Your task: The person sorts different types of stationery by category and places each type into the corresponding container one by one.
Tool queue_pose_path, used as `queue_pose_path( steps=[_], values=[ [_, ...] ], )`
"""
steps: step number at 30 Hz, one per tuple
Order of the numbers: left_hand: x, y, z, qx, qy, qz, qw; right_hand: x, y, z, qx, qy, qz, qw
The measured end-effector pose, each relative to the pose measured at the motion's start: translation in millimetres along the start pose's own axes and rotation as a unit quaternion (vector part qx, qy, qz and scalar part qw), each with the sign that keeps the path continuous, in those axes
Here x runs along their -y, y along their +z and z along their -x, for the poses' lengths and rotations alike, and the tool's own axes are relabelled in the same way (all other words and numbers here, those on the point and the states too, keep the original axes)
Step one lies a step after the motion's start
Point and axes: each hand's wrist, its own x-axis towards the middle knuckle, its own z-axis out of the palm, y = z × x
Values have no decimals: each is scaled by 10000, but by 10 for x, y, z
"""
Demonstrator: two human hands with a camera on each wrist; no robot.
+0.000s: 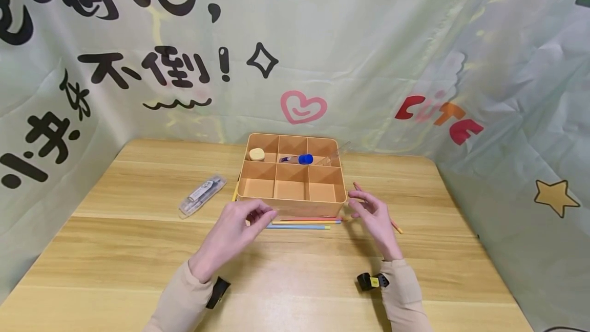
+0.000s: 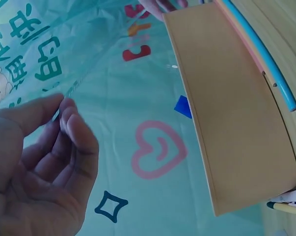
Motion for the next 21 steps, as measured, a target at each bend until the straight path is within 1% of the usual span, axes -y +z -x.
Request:
queue_pose_path(
  steps=[3, 6, 11, 13, 17, 21],
  values=[
    [-17, 0, -5, -372, 130, -85, 9992, -1, 1, -3, 10, 12, -31, 10000],
    [-37, -4, -14, -733, 215, -223, 9968, 1, 2, -1, 20, 29, -40, 10000],
    [-41, -15, -43, -1223, 442, -451, 9905, 2, 1, 6, 32, 20, -13, 10000],
    [-30, -25, -63, -1389, 534, -478, 9877, 2, 3, 4, 30, 30, -2, 10000],
    [-15, -54, -140, -1632, 571, -610, 9831, -1, 7, -2, 16, 60, 14, 10000],
    [-40, -80, -260, -1643, 484, -865, 9814, -5, 4, -5, 20, 24, 43, 10000]
  ],
)
